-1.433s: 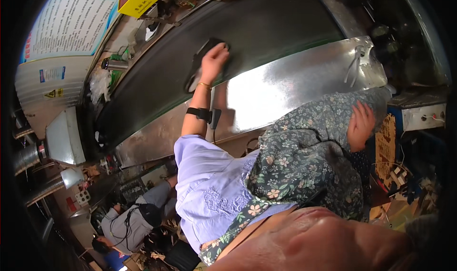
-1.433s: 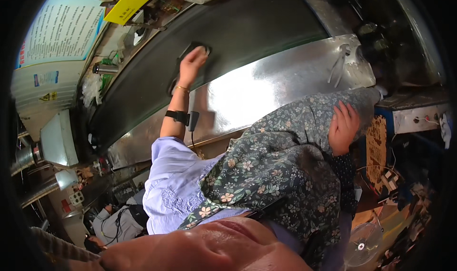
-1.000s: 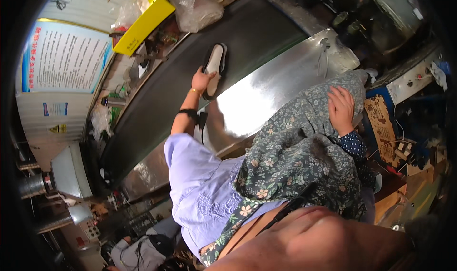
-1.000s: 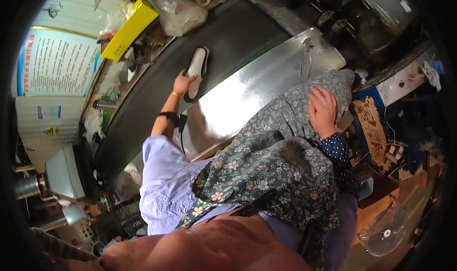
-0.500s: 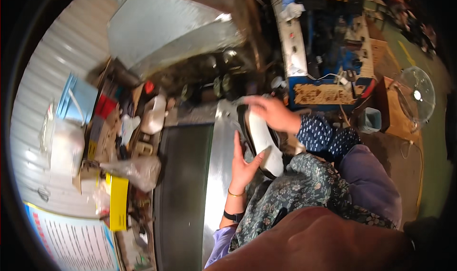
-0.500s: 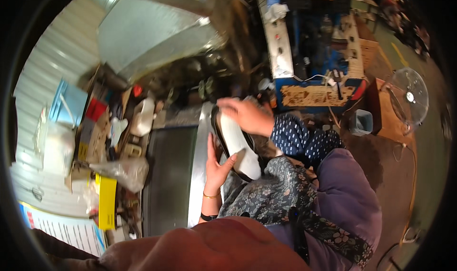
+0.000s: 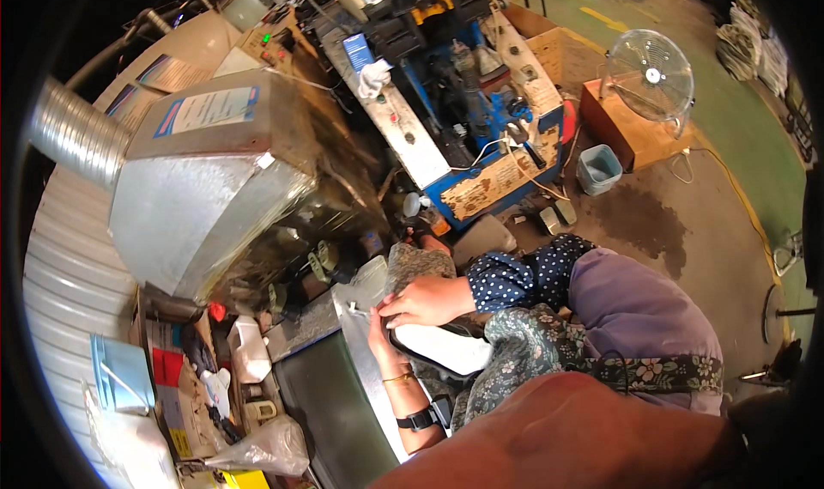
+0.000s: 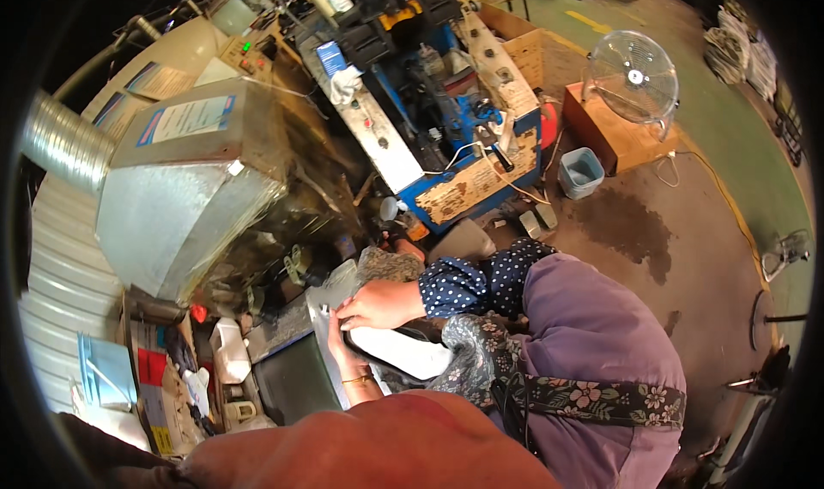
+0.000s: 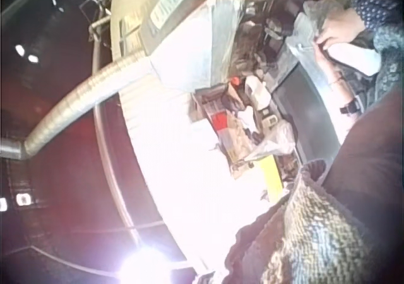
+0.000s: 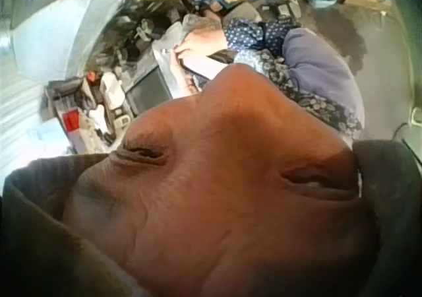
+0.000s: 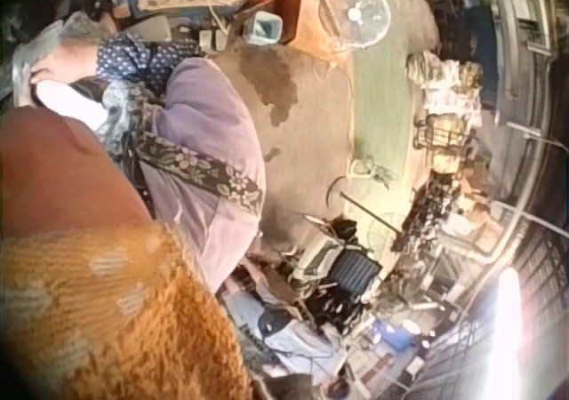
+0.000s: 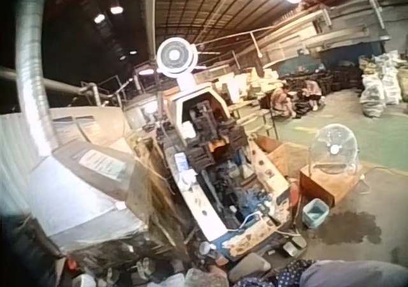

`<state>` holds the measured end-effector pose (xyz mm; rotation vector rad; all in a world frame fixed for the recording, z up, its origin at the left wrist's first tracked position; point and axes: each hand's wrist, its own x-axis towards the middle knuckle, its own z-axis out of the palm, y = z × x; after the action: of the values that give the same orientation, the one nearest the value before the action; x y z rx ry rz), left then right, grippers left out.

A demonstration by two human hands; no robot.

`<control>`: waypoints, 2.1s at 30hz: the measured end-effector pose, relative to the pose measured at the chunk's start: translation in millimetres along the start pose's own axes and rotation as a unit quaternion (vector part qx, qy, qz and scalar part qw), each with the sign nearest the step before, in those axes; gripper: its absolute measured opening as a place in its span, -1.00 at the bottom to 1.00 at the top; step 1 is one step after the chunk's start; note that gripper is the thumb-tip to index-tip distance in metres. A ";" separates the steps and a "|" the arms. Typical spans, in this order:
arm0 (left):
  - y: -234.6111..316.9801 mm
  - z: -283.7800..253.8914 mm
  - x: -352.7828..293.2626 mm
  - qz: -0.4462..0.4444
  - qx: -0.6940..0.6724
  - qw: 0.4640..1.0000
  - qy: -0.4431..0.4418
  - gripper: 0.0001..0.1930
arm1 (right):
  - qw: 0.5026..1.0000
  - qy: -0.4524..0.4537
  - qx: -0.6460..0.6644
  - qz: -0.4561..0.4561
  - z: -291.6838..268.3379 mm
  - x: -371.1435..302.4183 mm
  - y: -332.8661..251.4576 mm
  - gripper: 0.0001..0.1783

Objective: Hand-lasting a shoe upper onto a form and using a shoe manufacturing machine.

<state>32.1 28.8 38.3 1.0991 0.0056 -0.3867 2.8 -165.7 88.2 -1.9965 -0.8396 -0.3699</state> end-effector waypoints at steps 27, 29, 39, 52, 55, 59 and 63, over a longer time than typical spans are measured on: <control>5.2 26.8 -16.1 0.046 0.111 0.992 0.036 -0.48 | 0.628 0.055 0.617 0.471 7.2 -60.1 44.0 -0.46; -13.4 16.2 -6.1 0.054 0.120 0.990 0.053 -0.53 | 0.813 0.028 0.388 0.432 73.0 -100.6 89.2 -0.41; -35.1 7.3 10.2 0.074 0.198 0.970 0.120 -0.56 | 0.887 -0.258 -0.229 0.307 36.8 -39.2 30.4 -0.61; -27.1 6.8 -21.1 0.073 -0.140 0.974 0.164 -0.52 | 0.917 -0.116 0.272 0.268 54.7 -74.8 32.7 -0.29; -13.5 28.5 -29.8 -0.079 0.692 0.678 0.236 -0.52 | 0.936 -0.119 0.198 0.265 62.4 -71.5 24.0 -0.22; -3.9 -7.8 -35.3 -0.033 0.670 0.716 0.194 -0.46 | 0.921 -0.120 0.223 0.295 73.4 -71.0 20.0 -0.20; -40.0 -27.3 -88.3 0.073 0.436 0.897 0.023 -0.36 | 0.912 -0.016 0.312 0.266 77.3 -78.5 26.8 -0.23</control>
<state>-57.6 63.3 8.2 1.9852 -0.2274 -0.2191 -40.8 -142.9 -14.0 -1.5335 -0.3307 0.2297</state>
